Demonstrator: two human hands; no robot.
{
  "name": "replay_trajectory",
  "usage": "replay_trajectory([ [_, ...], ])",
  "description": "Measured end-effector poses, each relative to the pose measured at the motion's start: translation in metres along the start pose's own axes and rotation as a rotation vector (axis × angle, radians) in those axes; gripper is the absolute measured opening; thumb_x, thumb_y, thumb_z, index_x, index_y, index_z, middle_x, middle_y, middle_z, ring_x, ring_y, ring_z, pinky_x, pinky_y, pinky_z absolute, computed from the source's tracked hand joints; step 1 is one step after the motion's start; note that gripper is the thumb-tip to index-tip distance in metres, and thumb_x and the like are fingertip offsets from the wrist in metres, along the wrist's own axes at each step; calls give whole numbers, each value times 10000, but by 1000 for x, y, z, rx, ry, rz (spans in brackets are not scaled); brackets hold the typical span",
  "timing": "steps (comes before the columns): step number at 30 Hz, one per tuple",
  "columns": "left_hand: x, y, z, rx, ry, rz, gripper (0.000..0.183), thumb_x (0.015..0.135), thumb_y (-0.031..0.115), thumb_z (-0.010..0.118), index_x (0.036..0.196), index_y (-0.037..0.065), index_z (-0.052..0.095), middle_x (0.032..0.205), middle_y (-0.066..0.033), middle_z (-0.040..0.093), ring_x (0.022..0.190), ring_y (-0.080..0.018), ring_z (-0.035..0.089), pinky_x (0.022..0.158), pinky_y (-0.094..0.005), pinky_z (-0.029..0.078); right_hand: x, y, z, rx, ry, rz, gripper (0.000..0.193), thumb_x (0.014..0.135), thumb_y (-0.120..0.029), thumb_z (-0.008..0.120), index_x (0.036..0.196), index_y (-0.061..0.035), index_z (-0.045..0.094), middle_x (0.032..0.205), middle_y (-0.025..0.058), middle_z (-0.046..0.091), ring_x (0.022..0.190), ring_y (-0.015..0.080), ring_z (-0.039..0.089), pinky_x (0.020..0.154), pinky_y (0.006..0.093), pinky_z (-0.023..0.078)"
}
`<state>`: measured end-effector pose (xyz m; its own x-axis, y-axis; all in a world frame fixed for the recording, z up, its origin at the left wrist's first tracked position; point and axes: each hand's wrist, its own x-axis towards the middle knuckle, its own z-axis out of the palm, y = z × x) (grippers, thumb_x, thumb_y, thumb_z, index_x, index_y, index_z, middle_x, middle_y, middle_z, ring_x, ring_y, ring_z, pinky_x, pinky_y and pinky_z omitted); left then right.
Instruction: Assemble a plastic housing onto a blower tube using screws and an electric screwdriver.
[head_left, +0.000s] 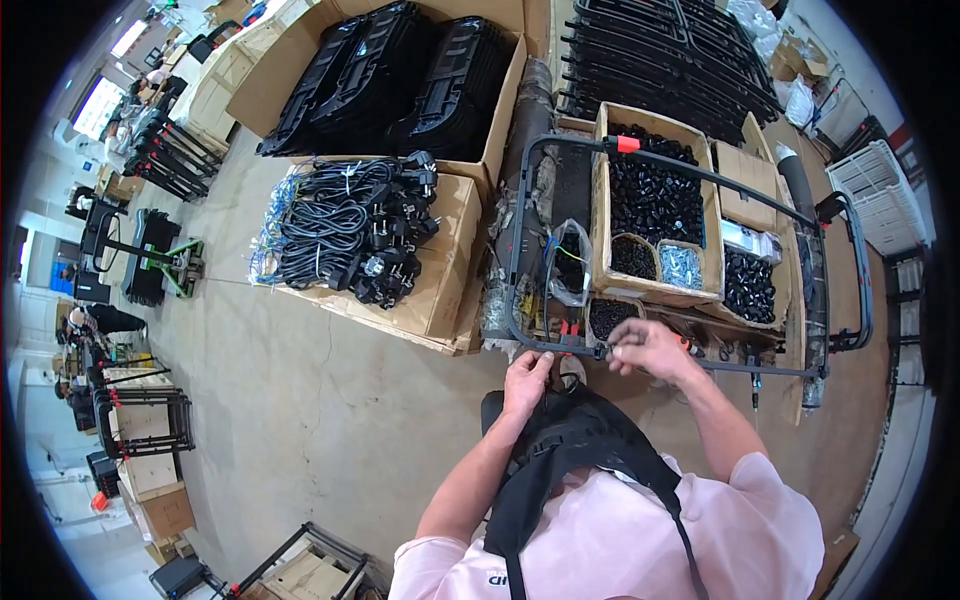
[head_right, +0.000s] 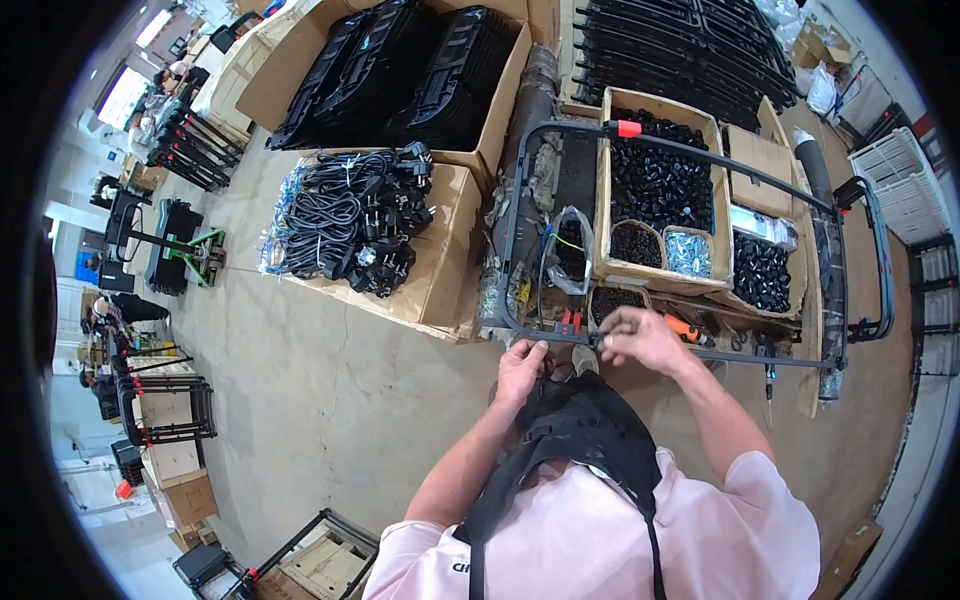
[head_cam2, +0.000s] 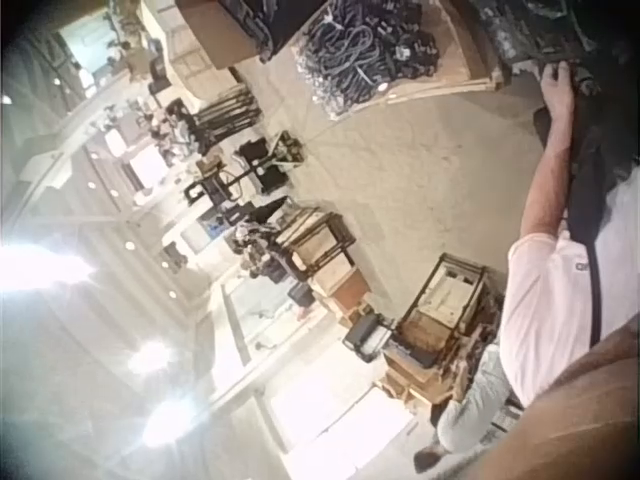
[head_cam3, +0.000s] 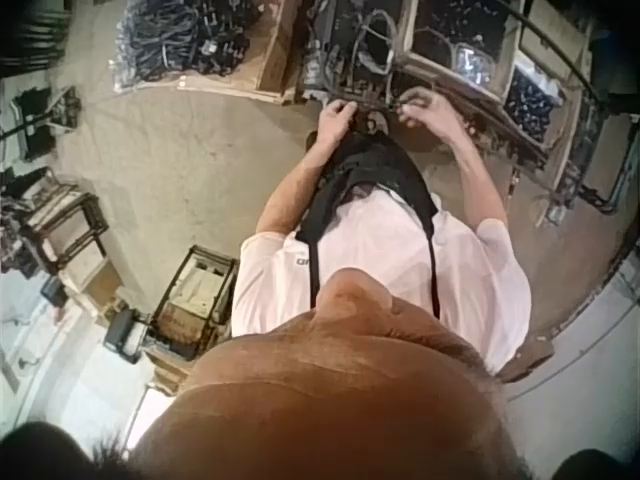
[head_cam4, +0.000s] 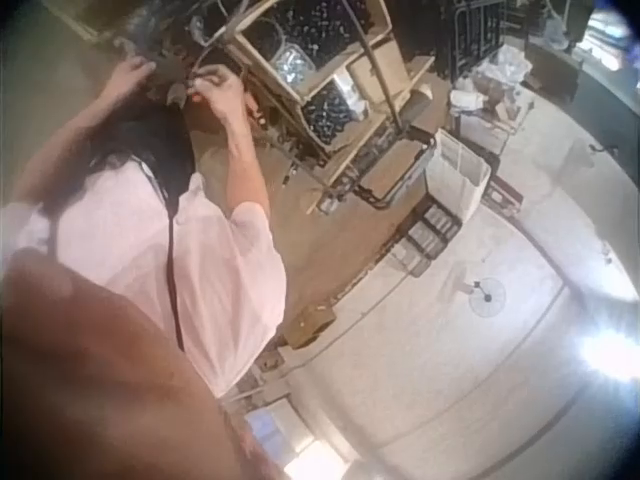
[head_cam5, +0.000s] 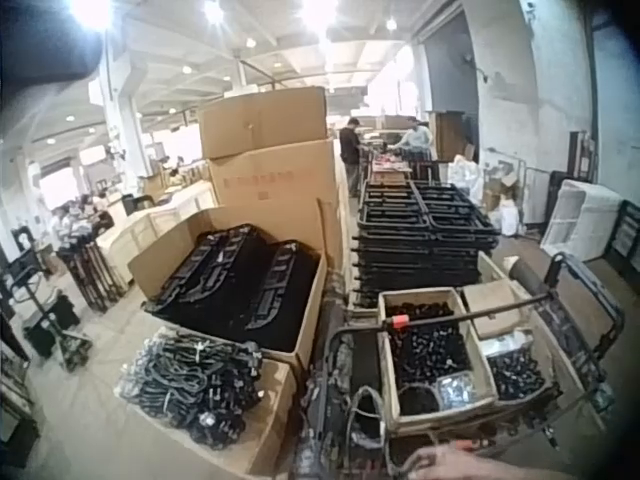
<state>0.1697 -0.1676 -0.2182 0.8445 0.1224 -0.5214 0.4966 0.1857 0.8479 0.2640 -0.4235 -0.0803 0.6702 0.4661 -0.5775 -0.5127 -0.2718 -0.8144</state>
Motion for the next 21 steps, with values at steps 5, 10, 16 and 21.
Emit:
replay_trajectory([
  [5,-1,7,-5,35,-46,-97,274,1047,263,671,932,19,714,809,-35,728,649,-78,612,604,-265,491,-26,67,23,280,-99,218,347,1035,-180,661,1282,41,557,1105,205,746,955,251,771,723,320,614],
  [10,-2,15,-5,-61,-73,-175,253,1037,265,692,980,18,681,821,-59,734,641,-91,623,579,-276,524,23,172,52,724,214,345,136,1042,-213,654,1037,-77,658,916,46,690,727,148,615,581,299,477],
  [16,2,17,-5,-63,-55,-195,275,1022,269,719,1071,6,653,889,-63,739,667,-113,648,610,-283,572,92,151,108,869,144,271,129,1027,-196,669,1094,-96,718,1003,40,738,785,148,636,686,323,510],
  [21,5,15,-8,-88,-38,-212,310,1023,268,716,1167,0,657,904,-38,725,671,-109,644,581,-267,516,85,125,119,933,72,186,152,1016,-215,687,1126,-125,742,976,21,734,855,193,658,821,389,516],
])
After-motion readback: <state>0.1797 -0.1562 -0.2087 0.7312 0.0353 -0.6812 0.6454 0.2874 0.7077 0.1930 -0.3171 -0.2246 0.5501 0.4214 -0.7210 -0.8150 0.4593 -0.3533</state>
